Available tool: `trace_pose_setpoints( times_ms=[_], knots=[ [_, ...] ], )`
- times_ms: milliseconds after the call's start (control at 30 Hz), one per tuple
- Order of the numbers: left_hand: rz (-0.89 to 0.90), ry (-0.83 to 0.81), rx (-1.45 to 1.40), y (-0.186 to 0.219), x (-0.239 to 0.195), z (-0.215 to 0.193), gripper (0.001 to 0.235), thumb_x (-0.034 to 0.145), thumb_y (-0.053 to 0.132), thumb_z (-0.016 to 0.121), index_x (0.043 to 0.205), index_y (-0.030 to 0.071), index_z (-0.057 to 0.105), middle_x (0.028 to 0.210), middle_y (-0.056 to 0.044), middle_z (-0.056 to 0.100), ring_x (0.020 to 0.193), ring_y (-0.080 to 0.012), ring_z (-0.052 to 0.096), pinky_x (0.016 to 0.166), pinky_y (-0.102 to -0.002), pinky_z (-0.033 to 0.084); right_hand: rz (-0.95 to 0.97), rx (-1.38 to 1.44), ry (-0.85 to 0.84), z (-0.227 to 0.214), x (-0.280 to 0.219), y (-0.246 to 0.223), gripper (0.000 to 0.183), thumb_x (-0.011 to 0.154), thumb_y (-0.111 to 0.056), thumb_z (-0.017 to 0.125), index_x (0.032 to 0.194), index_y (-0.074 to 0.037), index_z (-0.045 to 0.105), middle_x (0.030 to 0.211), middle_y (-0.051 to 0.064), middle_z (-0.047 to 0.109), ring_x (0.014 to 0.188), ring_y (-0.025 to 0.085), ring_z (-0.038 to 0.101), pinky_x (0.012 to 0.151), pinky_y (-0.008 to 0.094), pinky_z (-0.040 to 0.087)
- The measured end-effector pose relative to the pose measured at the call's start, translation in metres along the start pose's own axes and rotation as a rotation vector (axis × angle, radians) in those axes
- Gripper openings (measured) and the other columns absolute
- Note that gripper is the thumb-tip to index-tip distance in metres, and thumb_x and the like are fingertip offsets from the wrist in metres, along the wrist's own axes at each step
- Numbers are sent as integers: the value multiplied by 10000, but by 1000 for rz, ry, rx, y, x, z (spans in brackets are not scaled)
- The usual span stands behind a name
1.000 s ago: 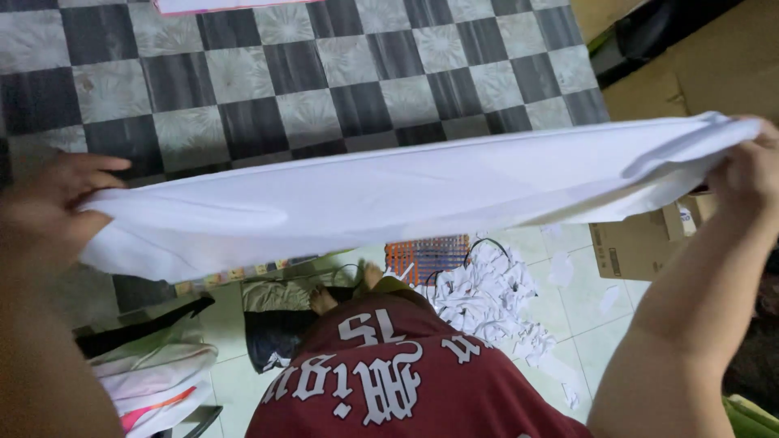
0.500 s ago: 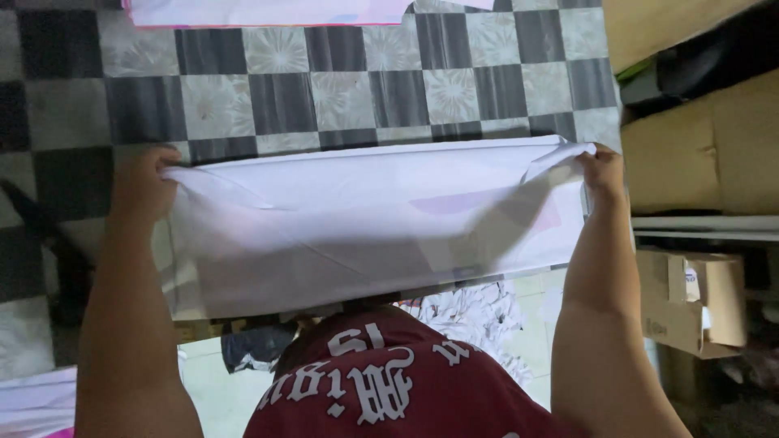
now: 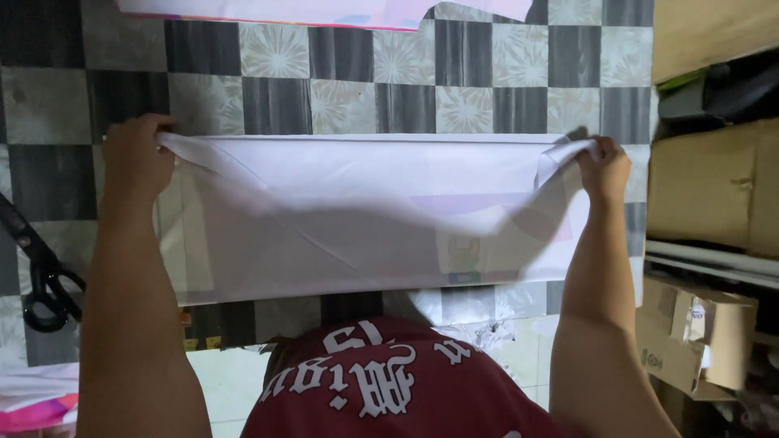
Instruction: Cutting out garment patterns from a sheet of printed fabric using scissors on a work table.
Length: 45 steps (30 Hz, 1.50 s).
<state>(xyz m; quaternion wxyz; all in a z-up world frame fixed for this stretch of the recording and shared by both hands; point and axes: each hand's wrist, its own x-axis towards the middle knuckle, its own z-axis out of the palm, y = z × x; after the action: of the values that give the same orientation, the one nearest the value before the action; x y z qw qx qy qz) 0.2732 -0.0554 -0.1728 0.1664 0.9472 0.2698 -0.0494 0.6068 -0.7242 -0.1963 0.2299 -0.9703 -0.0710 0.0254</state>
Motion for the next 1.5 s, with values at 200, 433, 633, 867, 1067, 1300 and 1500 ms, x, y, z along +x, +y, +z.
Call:
trace_pose_setpoints(
  times_ms=[200, 433, 633, 867, 1067, 1300, 1500],
  knots=[
    [249, 271, 221, -16, -11, 4, 504, 746, 174, 767, 1236, 89, 683, 1166, -173, 646, 1038, -384, 577, 867, -476, 420, -518, -55, 252, -9, -20, -29, 728, 623, 44, 727, 1311, 44, 490, 1176, 268, 475, 1045, 445, 482, 916, 492, 402],
    [211, -61, -17, 8, -14, -19, 419, 884, 11, 551, 1261, 171, 642, 1131, -95, 634, 1190, -356, 435, 995, -473, 245, -709, -91, 6, -12, -6, -13, 378, 785, 69, 663, 1122, -98, 700, 1364, 212, 513, 1217, 418, 469, 1028, 530, 369],
    [163, 84, -29, 1, 0, -14, 283, 956, 53, 545, 1194, 96, 693, 1015, -200, 647, 983, -394, 538, 856, -488, 372, -564, -50, 4, -4, 27, 16, 212, 885, -8, 710, 1092, 37, 707, 1241, 193, 616, 1155, 349, 532, 986, 452, 407],
    [174, 719, 47, 17, -18, 7, 313, 834, -67, 679, 1138, -11, 628, 1117, -196, 544, 1058, -348, 483, 822, -465, 447, -443, -78, 499, -8, -11, -74, 349, 750, 147, 543, 1090, 76, 573, 1163, 218, 468, 1055, 429, 489, 901, 522, 395],
    [283, 318, 106, 20, -11, 13, 463, 808, -124, 567, 1240, 25, 635, 1291, -145, 590, 1121, -353, 490, 921, -466, 368, -691, -151, 223, 9, -8, -73, 362, 818, 111, 498, 1141, 50, 650, 1301, 264, 514, 1166, 446, 430, 924, 578, 383],
    [355, 336, 391, -38, 34, 48, 148, 768, 232, 664, 899, 240, 732, 726, -56, 649, 762, -324, 632, 672, -442, 397, -616, -315, 282, 11, 26, -32, 297, 842, -80, 611, 1127, -41, 687, 1165, 233, 571, 995, 401, 540, 836, 489, 423],
    [231, 223, 212, -39, 30, 33, 125, 868, 241, 676, 953, 184, 748, 886, -37, 705, 886, -309, 617, 856, -401, 377, -563, -61, 201, 0, 18, -49, 321, 885, 49, 525, 1135, -67, 690, 1247, 203, 526, 1076, 388, 456, 912, 480, 408]
  ],
)
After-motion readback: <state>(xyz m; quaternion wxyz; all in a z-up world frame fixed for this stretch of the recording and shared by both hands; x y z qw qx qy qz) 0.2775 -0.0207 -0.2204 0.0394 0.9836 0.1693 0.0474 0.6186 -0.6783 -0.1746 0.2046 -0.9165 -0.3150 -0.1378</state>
